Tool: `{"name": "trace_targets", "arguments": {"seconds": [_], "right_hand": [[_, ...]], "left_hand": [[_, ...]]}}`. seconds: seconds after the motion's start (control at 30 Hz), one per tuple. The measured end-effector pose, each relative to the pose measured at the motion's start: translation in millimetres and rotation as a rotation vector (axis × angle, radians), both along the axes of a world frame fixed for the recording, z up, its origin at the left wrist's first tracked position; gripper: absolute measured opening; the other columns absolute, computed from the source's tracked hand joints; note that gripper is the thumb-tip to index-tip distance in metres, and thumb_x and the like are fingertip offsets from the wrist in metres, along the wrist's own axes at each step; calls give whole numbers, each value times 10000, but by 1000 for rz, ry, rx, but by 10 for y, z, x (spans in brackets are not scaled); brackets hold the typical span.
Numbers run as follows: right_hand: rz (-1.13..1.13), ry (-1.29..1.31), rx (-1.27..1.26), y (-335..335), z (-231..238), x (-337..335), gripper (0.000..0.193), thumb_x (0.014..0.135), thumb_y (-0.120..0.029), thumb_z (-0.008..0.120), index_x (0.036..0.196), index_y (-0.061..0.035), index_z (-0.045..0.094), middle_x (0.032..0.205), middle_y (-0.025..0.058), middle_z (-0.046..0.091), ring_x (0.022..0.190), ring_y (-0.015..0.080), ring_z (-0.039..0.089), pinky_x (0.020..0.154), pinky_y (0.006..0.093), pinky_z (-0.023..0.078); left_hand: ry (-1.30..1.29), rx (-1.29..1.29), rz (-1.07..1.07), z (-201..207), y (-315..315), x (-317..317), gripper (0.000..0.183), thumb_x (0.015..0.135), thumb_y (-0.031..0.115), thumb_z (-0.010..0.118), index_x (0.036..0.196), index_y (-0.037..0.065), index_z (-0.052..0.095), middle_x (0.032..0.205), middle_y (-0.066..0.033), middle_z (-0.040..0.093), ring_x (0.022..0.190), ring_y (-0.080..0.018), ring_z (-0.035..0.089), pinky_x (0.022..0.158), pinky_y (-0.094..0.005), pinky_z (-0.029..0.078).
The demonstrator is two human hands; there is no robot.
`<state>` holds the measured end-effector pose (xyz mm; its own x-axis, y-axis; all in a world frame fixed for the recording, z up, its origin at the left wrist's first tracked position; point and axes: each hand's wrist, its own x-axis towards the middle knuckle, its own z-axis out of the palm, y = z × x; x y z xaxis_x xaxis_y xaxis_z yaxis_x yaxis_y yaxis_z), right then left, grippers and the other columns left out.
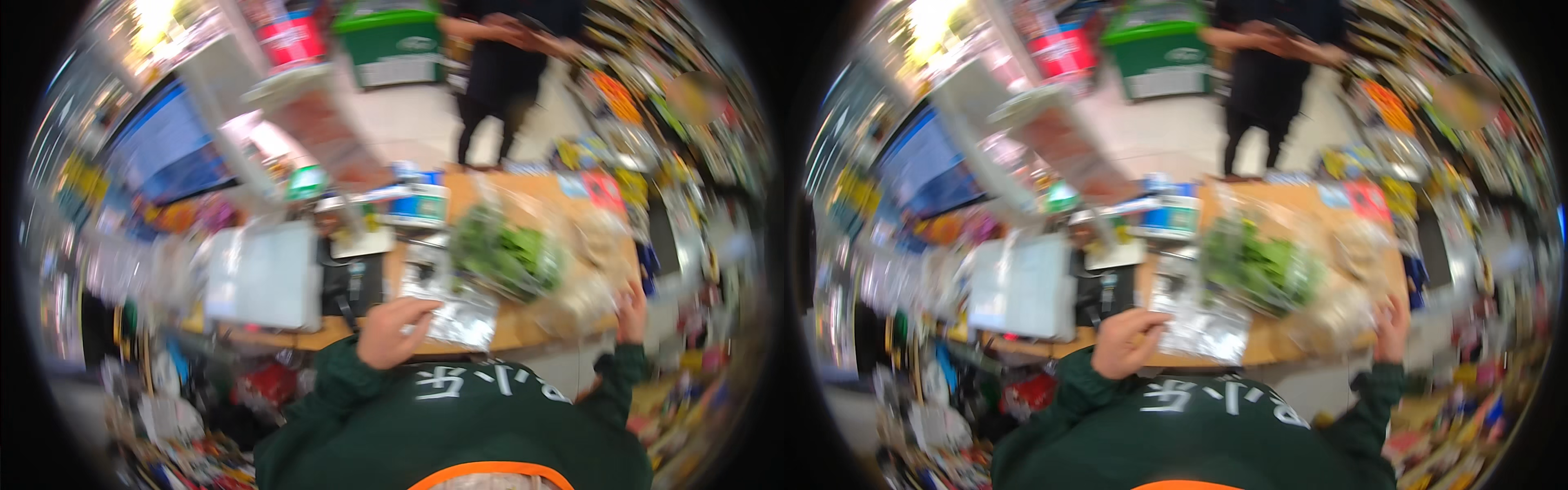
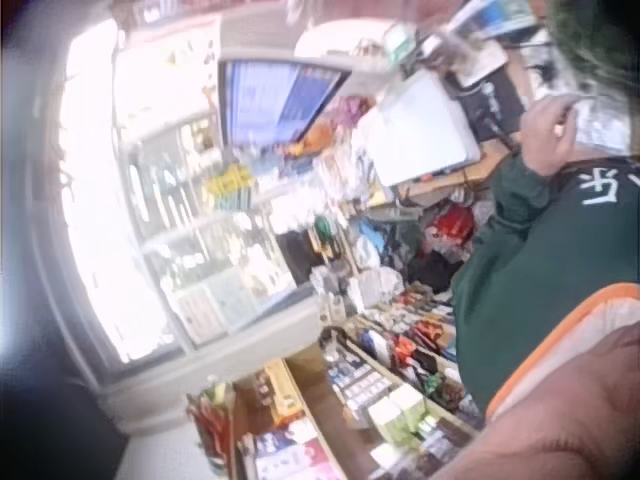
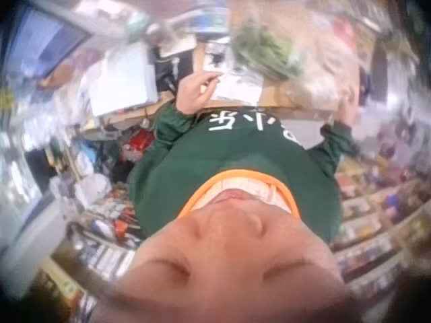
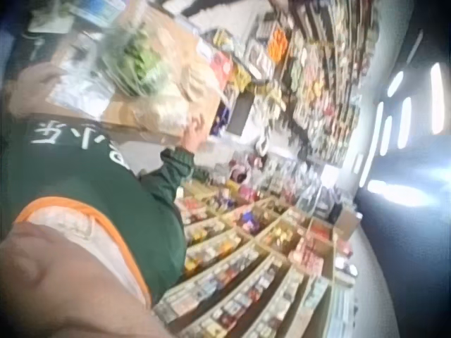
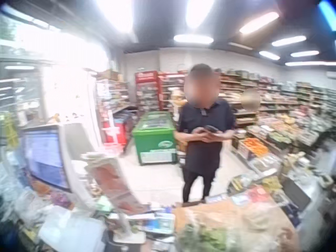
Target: The person packs frozen dumplings from a freezer into a plastic bag at a checkout counter in a convenience store. They then place the bag on the counter and interact with the point-of-sale system.
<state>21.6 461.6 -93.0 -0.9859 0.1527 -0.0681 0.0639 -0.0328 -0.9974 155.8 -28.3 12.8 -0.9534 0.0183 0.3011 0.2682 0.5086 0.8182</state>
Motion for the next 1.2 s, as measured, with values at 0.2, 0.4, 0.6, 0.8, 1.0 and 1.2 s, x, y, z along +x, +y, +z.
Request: {"name": "trace_targets", "arguments": {"seconds": [0.2, 0.4, 0.6, 0.8, 1.0, 1.2], "right_hand": [[17, -120, 78, 91, 148, 76, 389, 888, 2, 507, 1275, 29, 479, 1039, 141, 625, 856, 176, 637, 754, 273, 512], [57, -183, 247, 172, 266, 101, 360, 881, 7, 529, 1241, 14, 527, 805, 41, 596, 715, 80, 558, 654, 217, 451], [-45, -14, -301, 45, 272, 108, 281, 891, -23, 518, 1161, 9, 586, 873, 55, 610, 793, 103, 563, 707, 237, 436], [-1, 28, -385, -198, 505, 217, 248, 850, -14, 529, 1070, 4, 643, 900, 54, 626, 857, 116, 551, 738, 251, 424], [-85, 382, 796, -688, 596, 157, 267, 757, -85, 675, 1018, -32, 646, 987, 104, 600, 911, 258, 568, 786, 358, 445], [-204, 400, 1084, -851, 523, -20, 139, 754, -92, 691, 810, -20, 586, 807, 91, 569, 801, 274, 572, 742, 383, 441]], "left_hand": [[-97, -42, -112, 88, 885, -349, 216, 812, -37, 607, 1025, -29, 645, 828, -129, 646, 710, -210, 631, 643, -282, 501], [-18, -43, 154, -18, 1008, -593, 355, 815, -3, 605, 1168, -4, 578, 1062, -131, 582, 968, -211, 585, 754, -290, 498], [-143, 65, 310, -289, 673, -1358, 673, 848, 121, 651, 1433, 72, 321, 1316, -170, 379, 1162, -259, 446, 880, -357, 469], [-25, -108, 249, -380, 830, -2065, 661, 839, 28, 568, 1449, 110, 327, 957, -91, 605, 830, -135, 567, 771, -260, 473], [-152, 162, -15, -339, 1045, -2142, 396, 839, 15, 485, 1204, 88, 618, 798, -43, 649, 698, -99, 604, 629, -224, 465], [-459, -185, -122, -695, 1439, -2405, 453, 837, 353, 659, 1097, -18, 651, 819, -67, 667, 666, -169, 623, 624, -295, 500]]}}
